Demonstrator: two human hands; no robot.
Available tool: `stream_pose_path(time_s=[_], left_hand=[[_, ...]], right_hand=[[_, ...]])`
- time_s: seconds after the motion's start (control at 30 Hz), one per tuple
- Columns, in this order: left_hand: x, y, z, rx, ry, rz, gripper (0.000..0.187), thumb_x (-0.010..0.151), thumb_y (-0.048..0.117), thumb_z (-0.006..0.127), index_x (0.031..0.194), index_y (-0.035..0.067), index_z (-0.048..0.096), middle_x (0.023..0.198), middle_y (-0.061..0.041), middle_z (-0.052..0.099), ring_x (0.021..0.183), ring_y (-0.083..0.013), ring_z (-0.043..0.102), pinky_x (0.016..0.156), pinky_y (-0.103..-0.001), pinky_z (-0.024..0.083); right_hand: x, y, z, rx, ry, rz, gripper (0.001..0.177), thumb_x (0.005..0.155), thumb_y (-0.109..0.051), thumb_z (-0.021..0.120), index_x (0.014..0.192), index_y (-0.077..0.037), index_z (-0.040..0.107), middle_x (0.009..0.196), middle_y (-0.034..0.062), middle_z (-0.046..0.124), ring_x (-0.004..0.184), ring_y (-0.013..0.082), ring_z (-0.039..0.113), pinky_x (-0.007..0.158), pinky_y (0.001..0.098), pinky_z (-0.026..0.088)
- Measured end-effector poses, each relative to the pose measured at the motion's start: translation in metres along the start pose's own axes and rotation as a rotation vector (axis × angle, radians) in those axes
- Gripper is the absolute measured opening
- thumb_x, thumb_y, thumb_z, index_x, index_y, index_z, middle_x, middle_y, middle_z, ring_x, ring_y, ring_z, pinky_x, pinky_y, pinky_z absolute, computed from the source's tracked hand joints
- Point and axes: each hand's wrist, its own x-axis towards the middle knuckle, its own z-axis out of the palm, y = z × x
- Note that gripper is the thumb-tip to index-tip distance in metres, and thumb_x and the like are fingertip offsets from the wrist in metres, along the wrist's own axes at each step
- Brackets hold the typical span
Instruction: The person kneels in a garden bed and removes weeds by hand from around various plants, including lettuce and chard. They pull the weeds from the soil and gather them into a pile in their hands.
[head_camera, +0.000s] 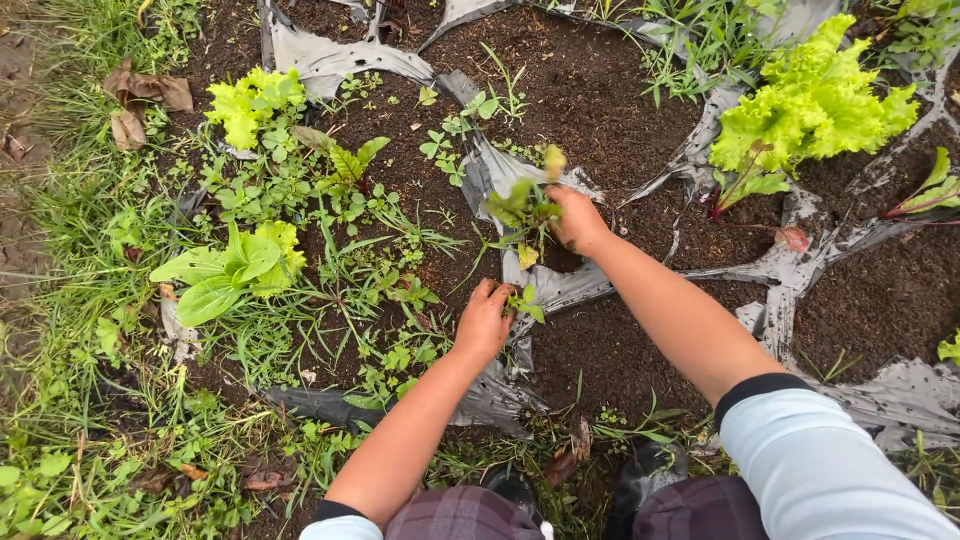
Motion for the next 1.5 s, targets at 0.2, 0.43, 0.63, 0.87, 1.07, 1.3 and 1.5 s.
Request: stream_pose_path(time_s=[0.2, 0.43, 0.63, 0.87, 1.07, 1.3, 1.5], left_hand=[[0.027, 0.02, -0.008, 0.024, 0.0, 0.111, 0.032, 0.086, 0.008, 0.073, 0.117, 0.012, 0.065, 0.113, -0.016, 0.059, 0.113, -0.0419, 0.063, 0.09, -0.047, 0.059], [0.1, 0.029, 0.064, 0.422, -0.118, 0.254, 0.029, 0.086, 0.004, 0.074, 0.113, 0.009, 0.068, 0.111, -0.018, 0.063, 0.112, -0.0344, 0.064, 0.079, -0.04, 0.062], [0.101, 0.022, 0.064, 0.303, -0.126, 0.207, 0.04, 0.096, -0.008, 0.059, 0.137, -0.006, 0.057, 0.13, -0.039, 0.056, 0.12, -0.0491, 0.062, 0.085, -0.048, 0.064], [0.078, 0.091, 0.004, 0.098, -0.146, 0.206, 0.036, 0.092, -0.008, 0.06, 0.129, -0.004, 0.058, 0.123, -0.036, 0.056, 0.077, -0.041, 0.075, 0.068, -0.049, 0.065], [0.061, 0.046, 0.022, 0.12, -0.092, 0.342, 0.042, 0.09, -0.008, 0.06, 0.132, -0.003, 0.057, 0.121, -0.031, 0.055, 0.09, -0.0453, 0.071, 0.065, -0.041, 0.061], [0.061, 0.016, 0.028, 0.067, -0.027, 0.398, 0.048, 0.086, -0.006, 0.062, 0.134, -0.006, 0.059, 0.125, -0.038, 0.054, 0.113, -0.0491, 0.063, 0.089, -0.046, 0.059], [0.056, 0.001, 0.034, 0.1, -0.082, 0.334, 0.05, 0.083, 0.0, 0.067, 0.133, -0.001, 0.06, 0.127, -0.029, 0.053, 0.117, -0.045, 0.06, 0.095, -0.042, 0.057]], right_hand=[[-0.05, -0.063, -0.088, 0.488, 0.167, 0.201, 0.021, 0.093, -0.006, 0.067, 0.114, -0.006, 0.07, 0.108, 0.0177, 0.073, 0.103, 0.037, 0.068, 0.103, 0.0502, 0.05], [-0.08, -0.029, -0.118, 0.267, 0.209, 0.214, 0.033, 0.093, -0.003, 0.061, 0.123, 0.008, 0.063, 0.121, 0.0344, 0.065, 0.123, 0.0532, 0.058, 0.107, 0.0639, 0.044], [-0.08, -0.007, -0.097, 0.209, 0.173, 0.106, 0.043, 0.09, 0.008, 0.062, 0.133, 0.011, 0.059, 0.119, 0.0345, 0.067, 0.116, 0.0525, 0.061, 0.107, 0.0645, 0.046], [0.012, 0.006, -0.108, 0.239, 0.283, 0.093, 0.035, 0.101, -0.008, 0.063, 0.133, 0.005, 0.059, 0.124, 0.0285, 0.065, 0.121, 0.0512, 0.058, 0.106, 0.0609, 0.045], [0.104, 0.088, -0.022, -0.175, 0.061, -0.037, 0.048, 0.08, -0.038, 0.085, 0.122, -0.018, 0.073, 0.133, 0.0254, 0.063, 0.129, 0.0454, 0.059, 0.113, 0.0525, 0.046], [0.053, -0.024, -0.079, 0.669, 0.261, 0.223, 0.027, 0.092, -0.01, 0.072, 0.119, -0.005, 0.07, 0.115, 0.0213, 0.069, 0.113, 0.0381, 0.064, 0.104, 0.0497, 0.048], [0.083, 0.032, -0.068, 0.227, 0.293, 0.035, 0.028, 0.088, -0.01, 0.078, 0.116, -0.01, 0.072, 0.111, 0.014, 0.073, 0.098, 0.0344, 0.071, 0.09, 0.046, 0.056]])
